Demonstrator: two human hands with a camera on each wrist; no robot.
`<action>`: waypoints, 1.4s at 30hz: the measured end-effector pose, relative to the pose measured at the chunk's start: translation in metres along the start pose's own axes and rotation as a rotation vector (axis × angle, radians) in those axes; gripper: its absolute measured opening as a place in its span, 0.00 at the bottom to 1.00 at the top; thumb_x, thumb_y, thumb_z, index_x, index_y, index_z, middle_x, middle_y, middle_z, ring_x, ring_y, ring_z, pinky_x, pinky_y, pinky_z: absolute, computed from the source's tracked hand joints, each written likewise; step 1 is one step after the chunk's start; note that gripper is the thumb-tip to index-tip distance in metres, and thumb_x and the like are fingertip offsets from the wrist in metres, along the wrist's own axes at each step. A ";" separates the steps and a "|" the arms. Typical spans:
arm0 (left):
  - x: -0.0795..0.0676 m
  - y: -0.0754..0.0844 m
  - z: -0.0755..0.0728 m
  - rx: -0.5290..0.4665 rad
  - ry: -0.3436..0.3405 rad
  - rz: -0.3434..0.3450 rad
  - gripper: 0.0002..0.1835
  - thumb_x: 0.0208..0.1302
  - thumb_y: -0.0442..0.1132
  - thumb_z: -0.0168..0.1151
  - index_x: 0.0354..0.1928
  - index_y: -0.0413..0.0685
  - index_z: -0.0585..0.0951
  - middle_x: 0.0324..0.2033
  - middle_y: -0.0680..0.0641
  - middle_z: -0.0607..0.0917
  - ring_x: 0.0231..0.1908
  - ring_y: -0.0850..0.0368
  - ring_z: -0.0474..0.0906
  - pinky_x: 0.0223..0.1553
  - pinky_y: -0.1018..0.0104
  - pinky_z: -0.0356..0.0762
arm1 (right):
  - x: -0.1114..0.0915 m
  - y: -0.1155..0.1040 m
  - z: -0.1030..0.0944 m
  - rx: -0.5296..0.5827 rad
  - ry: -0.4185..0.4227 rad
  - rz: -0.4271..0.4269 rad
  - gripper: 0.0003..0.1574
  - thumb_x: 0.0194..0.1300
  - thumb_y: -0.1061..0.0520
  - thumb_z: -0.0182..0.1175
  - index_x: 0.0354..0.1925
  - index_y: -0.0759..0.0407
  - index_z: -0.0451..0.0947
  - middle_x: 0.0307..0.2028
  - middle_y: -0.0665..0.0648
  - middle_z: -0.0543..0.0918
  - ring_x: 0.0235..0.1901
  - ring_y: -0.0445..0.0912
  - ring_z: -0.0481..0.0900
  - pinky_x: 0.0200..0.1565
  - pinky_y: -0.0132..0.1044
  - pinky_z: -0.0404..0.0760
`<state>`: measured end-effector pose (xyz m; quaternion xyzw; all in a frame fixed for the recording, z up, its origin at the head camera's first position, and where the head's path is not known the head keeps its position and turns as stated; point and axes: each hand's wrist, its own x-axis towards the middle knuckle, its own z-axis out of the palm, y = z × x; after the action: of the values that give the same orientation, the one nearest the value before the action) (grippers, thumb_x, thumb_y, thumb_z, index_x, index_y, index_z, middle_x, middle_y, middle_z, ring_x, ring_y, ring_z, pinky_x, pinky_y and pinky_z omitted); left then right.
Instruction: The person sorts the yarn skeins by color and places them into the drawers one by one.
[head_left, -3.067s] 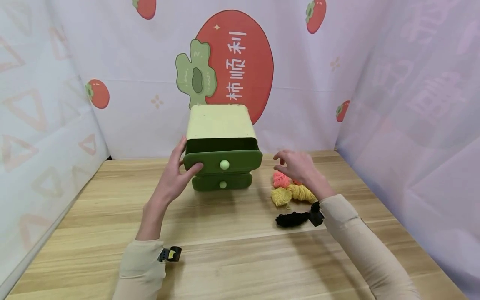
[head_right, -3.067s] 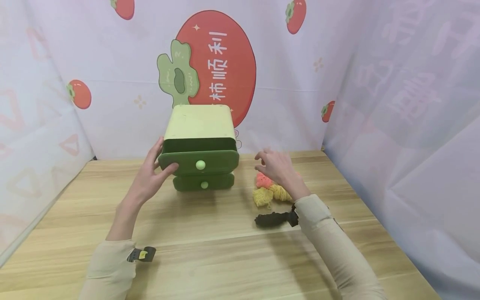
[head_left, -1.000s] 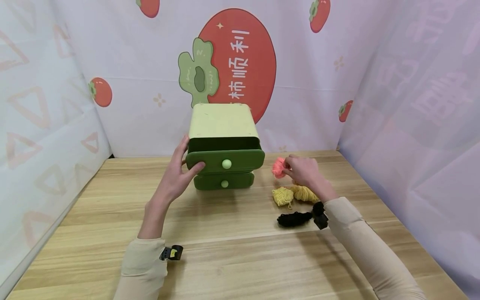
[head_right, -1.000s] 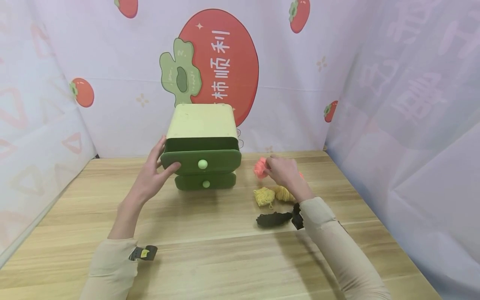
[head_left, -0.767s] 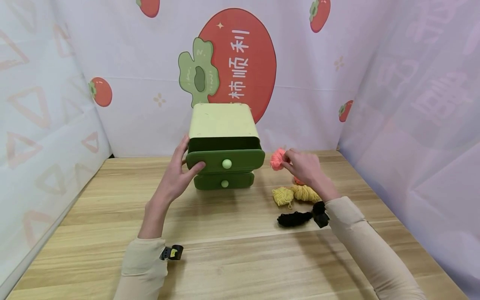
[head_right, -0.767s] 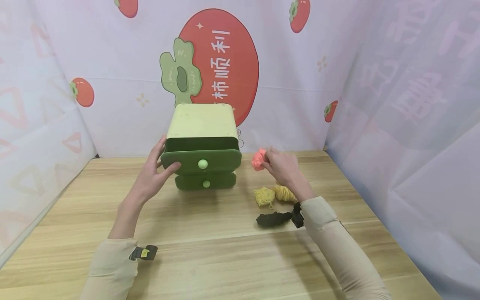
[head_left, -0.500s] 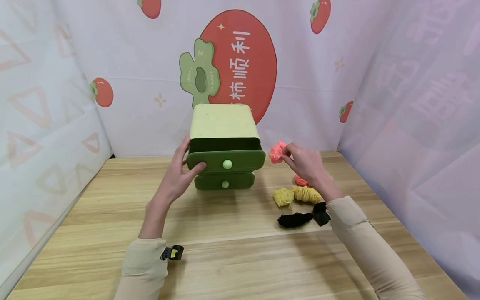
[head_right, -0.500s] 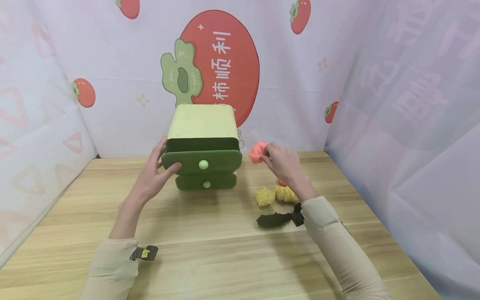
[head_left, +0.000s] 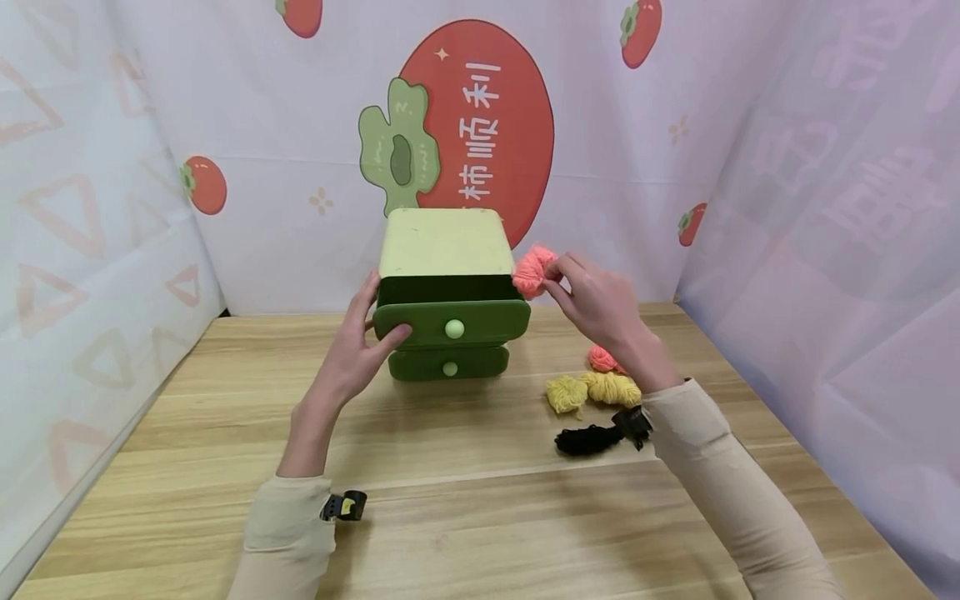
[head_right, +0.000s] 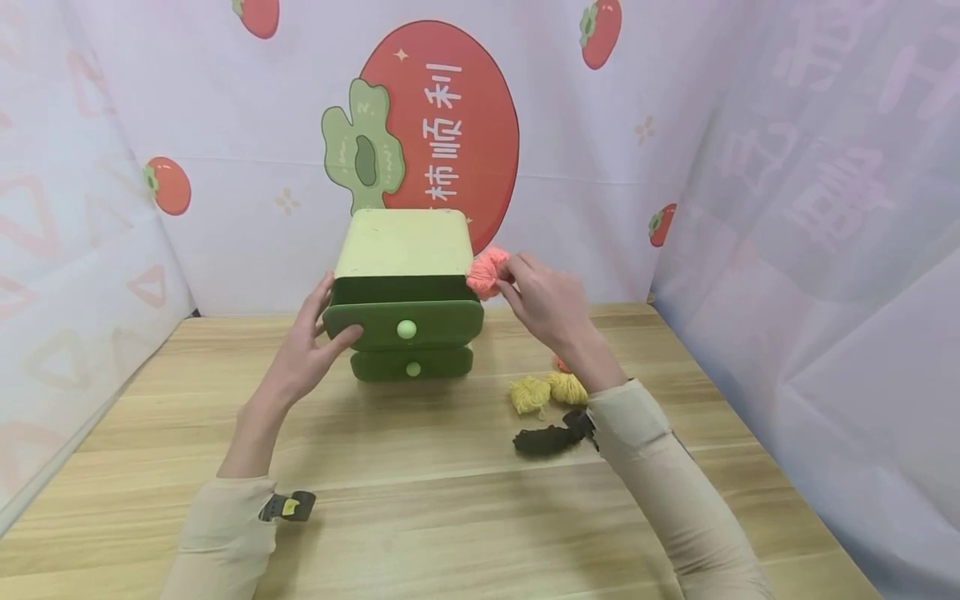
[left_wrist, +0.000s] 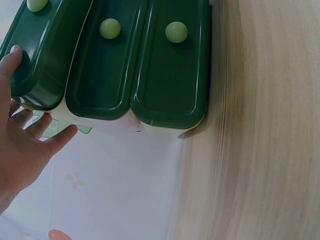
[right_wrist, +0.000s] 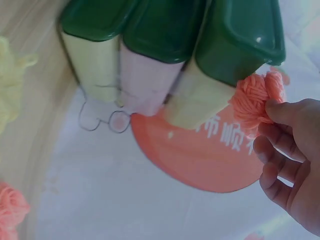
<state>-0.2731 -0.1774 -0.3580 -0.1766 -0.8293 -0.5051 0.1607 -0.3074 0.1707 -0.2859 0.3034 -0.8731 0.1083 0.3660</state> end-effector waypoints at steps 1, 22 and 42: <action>0.000 0.000 0.000 0.000 -0.001 0.001 0.48 0.67 0.52 0.64 0.80 0.65 0.45 0.79 0.59 0.44 0.77 0.52 0.48 0.70 0.43 0.63 | 0.003 -0.003 -0.001 0.006 0.004 -0.004 0.06 0.66 0.54 0.66 0.37 0.54 0.80 0.33 0.52 0.82 0.20 0.45 0.73 0.17 0.39 0.68; 0.000 0.001 -0.002 0.024 0.005 0.005 0.47 0.68 0.52 0.63 0.80 0.65 0.46 0.79 0.57 0.45 0.77 0.49 0.49 0.70 0.40 0.63 | 0.058 -0.081 0.007 0.004 0.021 -0.188 0.07 0.67 0.51 0.65 0.36 0.53 0.83 0.33 0.49 0.85 0.24 0.40 0.81 0.19 0.35 0.75; 0.000 0.001 0.000 0.027 -0.008 0.009 0.47 0.68 0.54 0.63 0.80 0.66 0.45 0.79 0.57 0.45 0.77 0.48 0.49 0.69 0.39 0.64 | 0.081 -0.114 0.016 0.053 -0.407 -0.016 0.10 0.70 0.44 0.61 0.35 0.45 0.83 0.32 0.43 0.82 0.30 0.38 0.77 0.31 0.38 0.77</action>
<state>-0.2727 -0.1770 -0.3571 -0.1804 -0.8358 -0.4925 0.1622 -0.2911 0.0370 -0.2434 0.3357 -0.9233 0.0648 0.1749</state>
